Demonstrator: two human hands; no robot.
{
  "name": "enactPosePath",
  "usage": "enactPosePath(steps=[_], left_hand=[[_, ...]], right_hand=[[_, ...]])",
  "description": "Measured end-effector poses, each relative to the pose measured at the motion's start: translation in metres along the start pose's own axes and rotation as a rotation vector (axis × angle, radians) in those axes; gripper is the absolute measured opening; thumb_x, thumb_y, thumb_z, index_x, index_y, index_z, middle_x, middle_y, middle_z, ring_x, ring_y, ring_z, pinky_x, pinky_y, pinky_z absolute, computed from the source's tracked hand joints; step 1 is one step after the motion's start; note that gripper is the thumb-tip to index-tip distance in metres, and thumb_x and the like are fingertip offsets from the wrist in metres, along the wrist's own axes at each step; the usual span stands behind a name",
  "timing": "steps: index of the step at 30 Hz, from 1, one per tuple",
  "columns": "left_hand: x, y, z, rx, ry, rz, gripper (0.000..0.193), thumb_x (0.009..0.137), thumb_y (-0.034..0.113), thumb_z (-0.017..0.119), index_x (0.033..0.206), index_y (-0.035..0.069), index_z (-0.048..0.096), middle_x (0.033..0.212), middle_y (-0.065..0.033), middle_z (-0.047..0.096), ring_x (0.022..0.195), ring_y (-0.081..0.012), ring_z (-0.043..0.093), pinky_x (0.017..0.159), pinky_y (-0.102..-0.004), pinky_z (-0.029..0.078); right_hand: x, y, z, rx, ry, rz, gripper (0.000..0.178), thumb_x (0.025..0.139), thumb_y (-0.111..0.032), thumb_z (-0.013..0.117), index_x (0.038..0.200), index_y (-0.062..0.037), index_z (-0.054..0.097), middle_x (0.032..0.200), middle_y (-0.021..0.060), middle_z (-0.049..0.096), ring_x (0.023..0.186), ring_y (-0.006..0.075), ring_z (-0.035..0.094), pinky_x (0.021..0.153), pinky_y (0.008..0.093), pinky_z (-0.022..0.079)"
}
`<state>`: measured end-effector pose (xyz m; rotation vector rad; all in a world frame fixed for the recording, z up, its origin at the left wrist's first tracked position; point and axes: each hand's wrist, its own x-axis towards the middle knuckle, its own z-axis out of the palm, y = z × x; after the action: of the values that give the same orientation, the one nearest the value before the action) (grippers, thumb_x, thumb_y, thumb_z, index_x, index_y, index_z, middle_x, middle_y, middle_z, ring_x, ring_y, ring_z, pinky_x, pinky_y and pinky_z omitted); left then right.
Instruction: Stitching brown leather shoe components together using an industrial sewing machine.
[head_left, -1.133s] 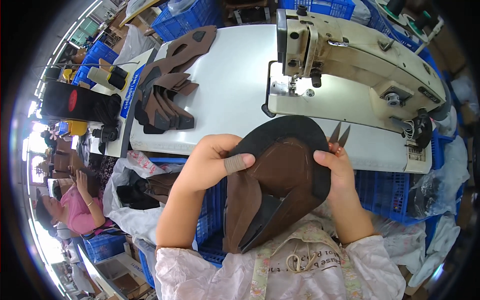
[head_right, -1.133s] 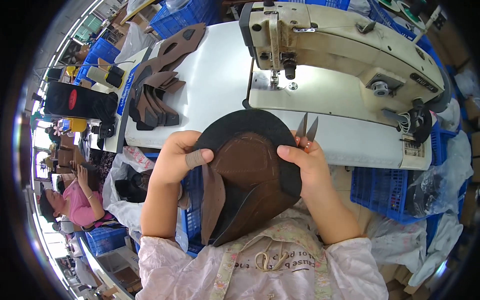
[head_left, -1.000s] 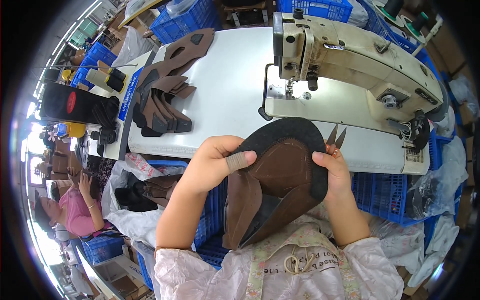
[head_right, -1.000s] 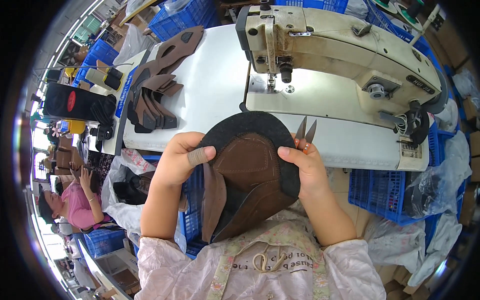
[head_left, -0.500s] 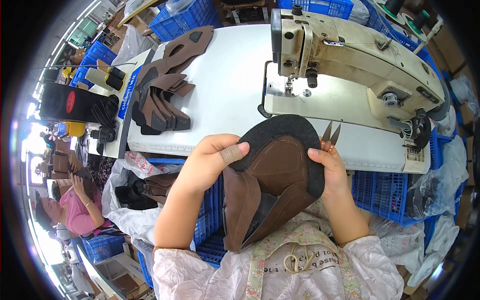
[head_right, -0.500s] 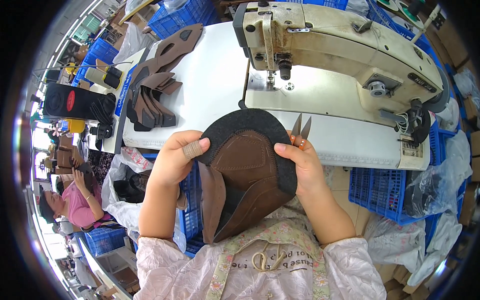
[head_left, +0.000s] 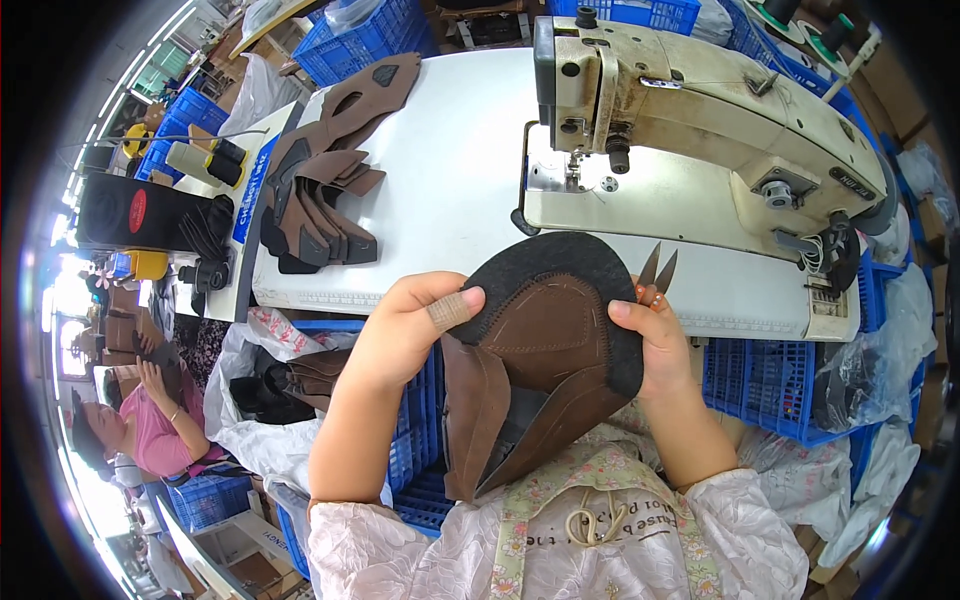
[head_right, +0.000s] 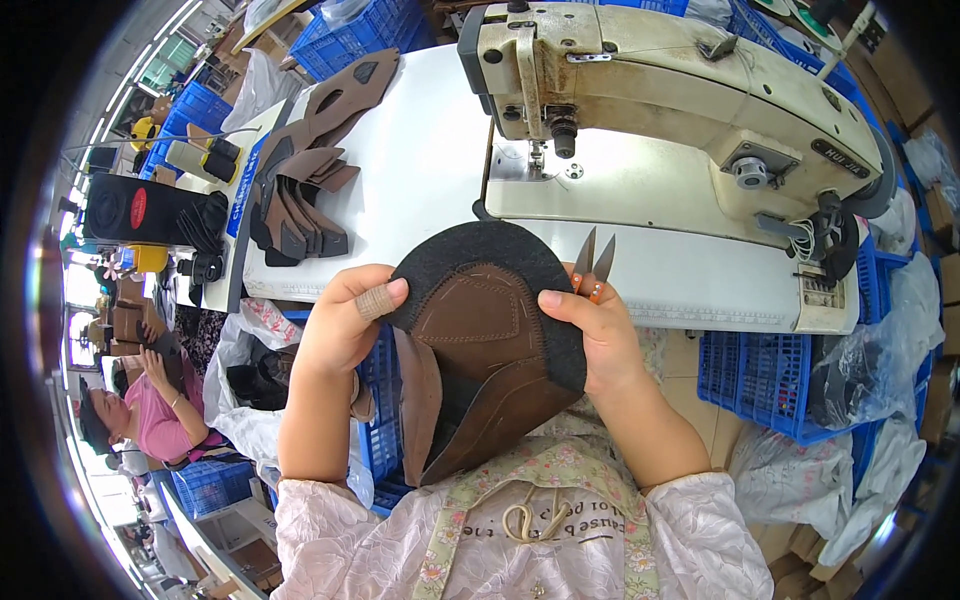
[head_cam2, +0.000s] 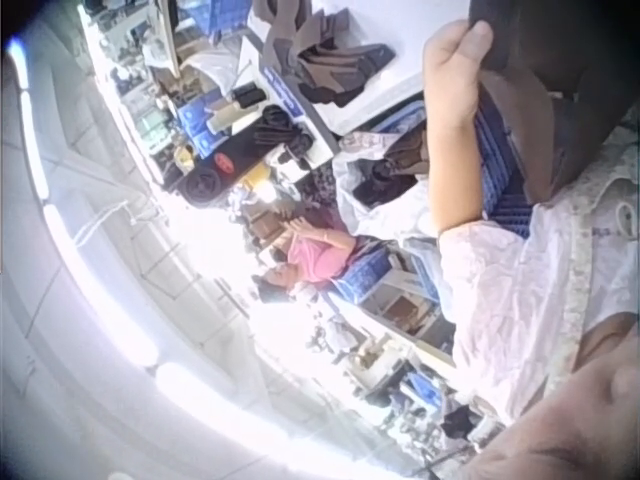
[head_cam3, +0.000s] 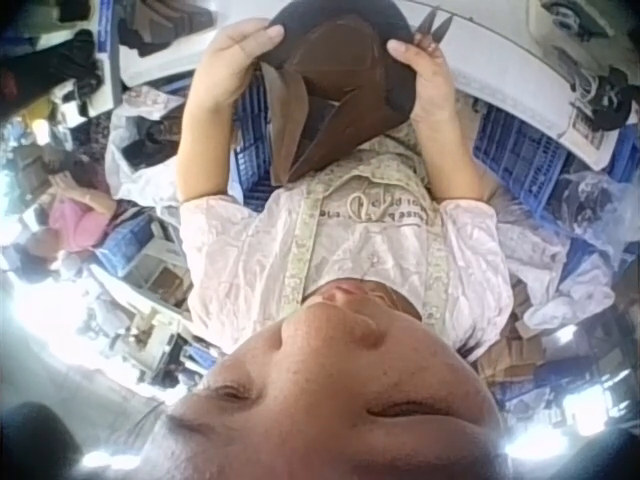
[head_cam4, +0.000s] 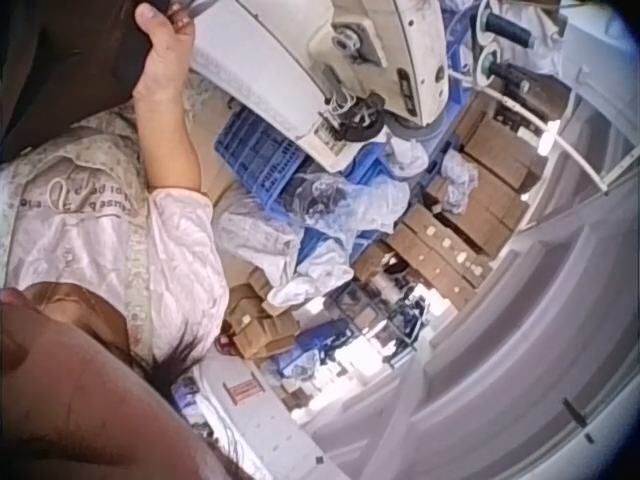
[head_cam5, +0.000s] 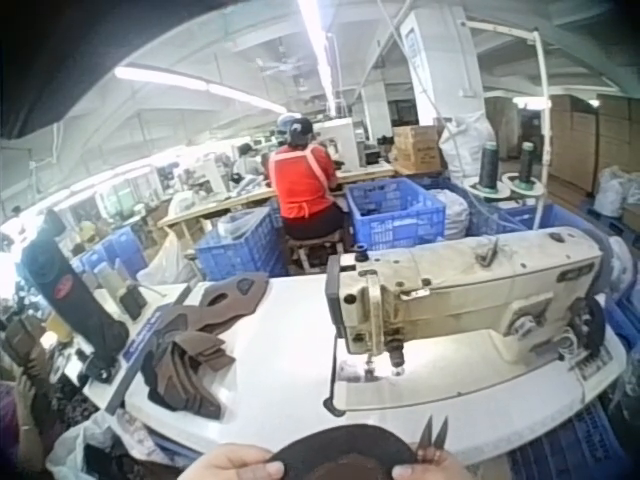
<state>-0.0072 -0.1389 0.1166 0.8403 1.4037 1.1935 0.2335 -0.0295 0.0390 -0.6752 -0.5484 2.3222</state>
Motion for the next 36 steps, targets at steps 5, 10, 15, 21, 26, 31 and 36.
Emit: enactPosePath(steps=[5, 10, 15, 21, 26, 31, 36], left_hand=[[0.001, -0.001, -0.002, -0.038, -0.009, 0.006, 0.021, 0.096, 0.018, 0.068, 0.092, -0.002, 0.072, 0.084, 0.0052, 0.063, 0.081, -0.0053, 0.05, 0.075, -0.025, 0.041], [0.002, -0.008, -0.01, -0.018, 0.011, 0.025, 0.021, 0.096, 0.018, 0.067, 0.094, -0.002, 0.073, 0.086, 0.0036, 0.066, 0.083, -0.006, 0.053, 0.077, -0.0252, 0.043], [0.004, -0.009, -0.006, 0.019, -0.068, -0.057, 0.023, 0.094, 0.016, 0.07, 0.105, -0.004, 0.072, 0.096, -0.0021, 0.072, 0.091, -0.0094, 0.061, 0.085, -0.0273, 0.048], [0.002, -0.024, 0.003, 0.128, -0.047, -0.025, 0.024, 0.09, 0.015, 0.075, 0.103, -0.004, 0.072, 0.09, -0.0016, 0.07, 0.084, -0.0089, 0.06, 0.076, -0.0274, 0.05], [-0.006, -0.03, 0.005, 0.189, 0.028, 0.079, 0.023, 0.092, 0.02, 0.075, 0.095, -0.002, 0.073, 0.076, 0.0006, 0.066, 0.071, -0.0076, 0.056, 0.064, -0.0276, 0.048], [-0.014, -0.031, 0.005, 0.305, 0.052, 0.176, 0.028, 0.089, 0.024, 0.077, 0.095, -0.002, 0.072, 0.075, -0.005, 0.069, 0.073, -0.0091, 0.06, 0.068, -0.0296, 0.05], [-0.014, -0.054, 0.012, 0.33, 0.084, 0.291, 0.028, 0.087, 0.025, 0.077, 0.094, -0.002, 0.071, 0.075, -0.0148, 0.067, 0.069, -0.0215, 0.063, 0.068, -0.0356, 0.05]], right_hand=[[0.002, 0.0, 0.003, -0.032, 0.021, 0.012, 0.023, 0.082, 0.003, 0.072, 0.105, -0.0035, 0.069, 0.1, 0.0055, 0.072, 0.09, 0.0141, 0.069, 0.085, 0.0297, 0.057], [0.003, 0.005, -0.003, -0.011, 0.019, -0.013, 0.025, 0.082, 0.002, 0.072, 0.106, -0.0035, 0.069, 0.101, 0.0048, 0.072, 0.09, 0.0136, 0.069, 0.084, 0.0293, 0.056], [0.001, 0.002, 0.007, -0.044, -0.078, -0.033, 0.032, 0.084, 0.0, 0.067, 0.116, 0.0049, 0.065, 0.107, 0.0121, 0.072, 0.094, 0.0194, 0.071, 0.086, 0.032, 0.058], [0.0, 0.009, -0.005, -0.125, -0.063, -0.071, 0.035, 0.084, -0.001, 0.065, 0.117, 0.0063, 0.064, 0.109, 0.0146, 0.071, 0.096, 0.0217, 0.071, 0.087, 0.0349, 0.059], [0.004, 0.011, -0.013, -0.209, -0.068, -0.136, 0.035, 0.08, -0.002, 0.071, 0.113, 0.0051, 0.064, 0.105, 0.012, 0.071, 0.094, 0.0197, 0.07, 0.086, 0.0337, 0.058], [0.006, 0.019, -0.031, -0.424, 0.001, -0.268, 0.051, 0.075, -0.009, 0.083, 0.12, 0.0024, 0.063, 0.111, 0.0115, 0.071, 0.101, 0.0221, 0.069, 0.092, 0.035, 0.056], [0.003, 0.01, -0.053, -0.504, -0.048, -0.314, 0.053, 0.076, -0.01, 0.081, 0.123, 0.0031, 0.061, 0.115, 0.0138, 0.07, 0.104, 0.026, 0.07, 0.095, 0.0393, 0.056]])
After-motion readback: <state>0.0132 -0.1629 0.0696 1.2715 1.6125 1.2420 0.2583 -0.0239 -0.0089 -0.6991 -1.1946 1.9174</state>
